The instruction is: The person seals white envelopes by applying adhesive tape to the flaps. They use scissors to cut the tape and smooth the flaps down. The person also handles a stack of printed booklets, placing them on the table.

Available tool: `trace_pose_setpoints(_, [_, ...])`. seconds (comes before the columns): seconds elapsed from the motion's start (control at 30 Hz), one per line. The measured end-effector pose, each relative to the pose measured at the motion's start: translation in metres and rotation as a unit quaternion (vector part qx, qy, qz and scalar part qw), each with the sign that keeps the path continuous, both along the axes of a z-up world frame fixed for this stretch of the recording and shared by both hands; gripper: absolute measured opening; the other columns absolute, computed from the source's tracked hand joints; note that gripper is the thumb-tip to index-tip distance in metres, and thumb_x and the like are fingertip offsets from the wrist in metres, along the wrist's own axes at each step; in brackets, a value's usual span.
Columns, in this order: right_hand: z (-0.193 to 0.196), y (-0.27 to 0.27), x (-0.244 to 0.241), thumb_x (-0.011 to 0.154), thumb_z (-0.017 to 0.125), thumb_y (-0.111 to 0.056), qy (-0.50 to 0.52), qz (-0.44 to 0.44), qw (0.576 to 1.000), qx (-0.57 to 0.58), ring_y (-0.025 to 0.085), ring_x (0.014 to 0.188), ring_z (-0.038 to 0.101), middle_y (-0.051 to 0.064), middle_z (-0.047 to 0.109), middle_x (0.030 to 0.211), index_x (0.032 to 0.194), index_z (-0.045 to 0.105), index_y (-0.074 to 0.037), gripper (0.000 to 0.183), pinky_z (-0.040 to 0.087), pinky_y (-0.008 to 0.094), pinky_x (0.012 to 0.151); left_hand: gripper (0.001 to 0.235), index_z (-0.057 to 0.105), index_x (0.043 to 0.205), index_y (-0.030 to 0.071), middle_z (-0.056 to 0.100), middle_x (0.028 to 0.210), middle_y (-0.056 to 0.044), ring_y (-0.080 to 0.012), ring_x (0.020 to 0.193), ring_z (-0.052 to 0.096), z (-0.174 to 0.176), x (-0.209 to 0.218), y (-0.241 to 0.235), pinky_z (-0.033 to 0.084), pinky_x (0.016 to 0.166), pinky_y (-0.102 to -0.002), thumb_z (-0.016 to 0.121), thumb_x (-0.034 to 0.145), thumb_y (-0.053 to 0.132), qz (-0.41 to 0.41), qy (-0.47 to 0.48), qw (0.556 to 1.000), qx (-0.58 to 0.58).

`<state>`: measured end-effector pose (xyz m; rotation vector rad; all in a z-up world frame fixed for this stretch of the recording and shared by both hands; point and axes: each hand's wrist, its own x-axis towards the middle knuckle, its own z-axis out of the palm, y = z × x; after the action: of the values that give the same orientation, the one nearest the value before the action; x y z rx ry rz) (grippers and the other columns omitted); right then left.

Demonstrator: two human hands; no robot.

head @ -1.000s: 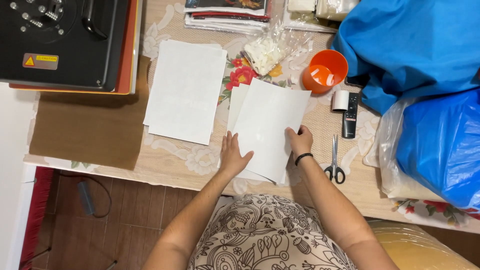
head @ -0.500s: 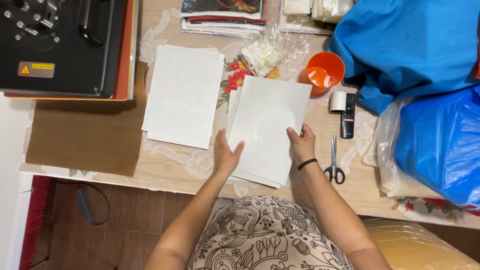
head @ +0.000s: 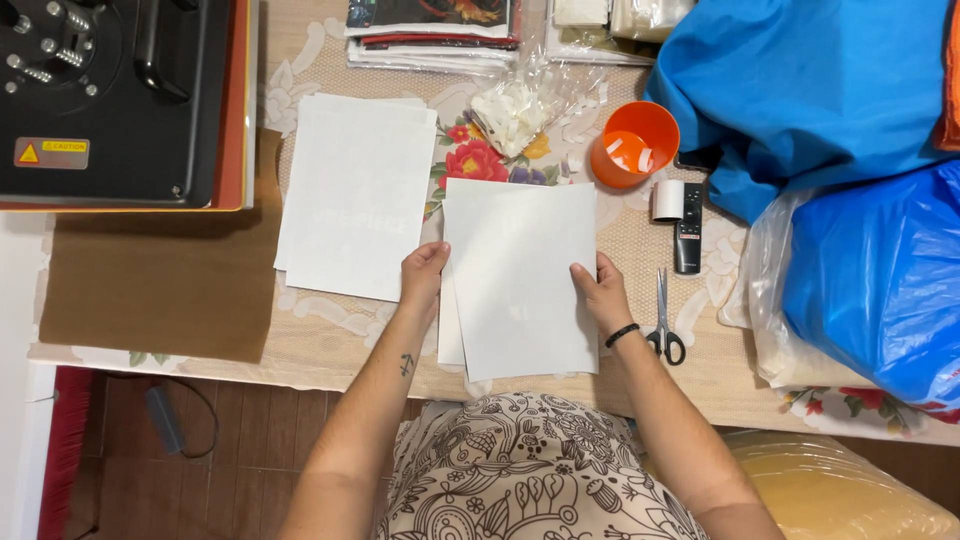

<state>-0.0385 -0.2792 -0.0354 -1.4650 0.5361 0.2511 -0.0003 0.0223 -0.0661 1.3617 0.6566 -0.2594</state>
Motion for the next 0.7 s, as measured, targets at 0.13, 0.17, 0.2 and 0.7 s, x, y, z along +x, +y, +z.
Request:
trace_pose_setpoints(0.13, [-0.037,0.006,-0.002,0.101,0.063,-0.020,-0.005,-0.051,0.999,0.003,0.012,0.084,0.072,0.001,0.073,0.097,0.124,0.065,-0.013,0.024,0.061,0.027,0.075,0.020,0.070,0.115,0.009,0.073,0.101,-0.002,-0.0085,0.094,0.063,-0.010,-0.006,-0.007,0.052,0.086,-0.025,0.066,0.101,0.023,0.020,-0.008,1.000,0.004])
trace_pose_setpoints(0.17, [-0.039,0.010,-0.002,0.101,0.063,-0.020,-0.007,-0.059,0.998,0.011,0.013,0.086,0.072,0.002,0.074,0.099,0.125,0.064,-0.012,0.025,0.061,0.027,0.076,0.019,0.069,0.114,0.010,0.073,0.100,-0.001,-0.0078,0.093,0.062,-0.007,-0.007,-0.010,0.051,0.085,-0.023,0.066,0.101,0.023,0.021,-0.014,1.000,0.005])
trace_pose_setpoints(0.2, [-0.040,0.015,-0.003,0.101,0.063,-0.020,-0.007,-0.068,0.998,0.018,0.014,0.087,0.072,0.003,0.074,0.100,0.125,0.064,-0.011,0.025,0.061,0.028,0.077,0.017,0.068,0.112,0.011,0.072,0.099,0.000,-0.0072,0.091,0.061,-0.004,-0.009,-0.013,0.050,0.084,-0.022,0.066,0.101,0.024,0.023,-0.019,1.000,0.005])
trace_pose_setpoints(0.7, [-0.016,-0.134,0.232,0.083,0.078,-0.031,-0.109,0.256,0.618,-0.735,0.018,0.091,0.074,-0.008,0.072,0.090,0.112,0.075,-0.038,0.030,0.061,0.032,0.078,0.050,0.043,0.144,-0.006,0.058,0.137,-0.031,-0.0396,0.128,0.057,0.065,-0.011,-0.027,0.049,0.105,-0.049,0.060,0.101,0.012,-0.066,0.009,0.989,0.135])
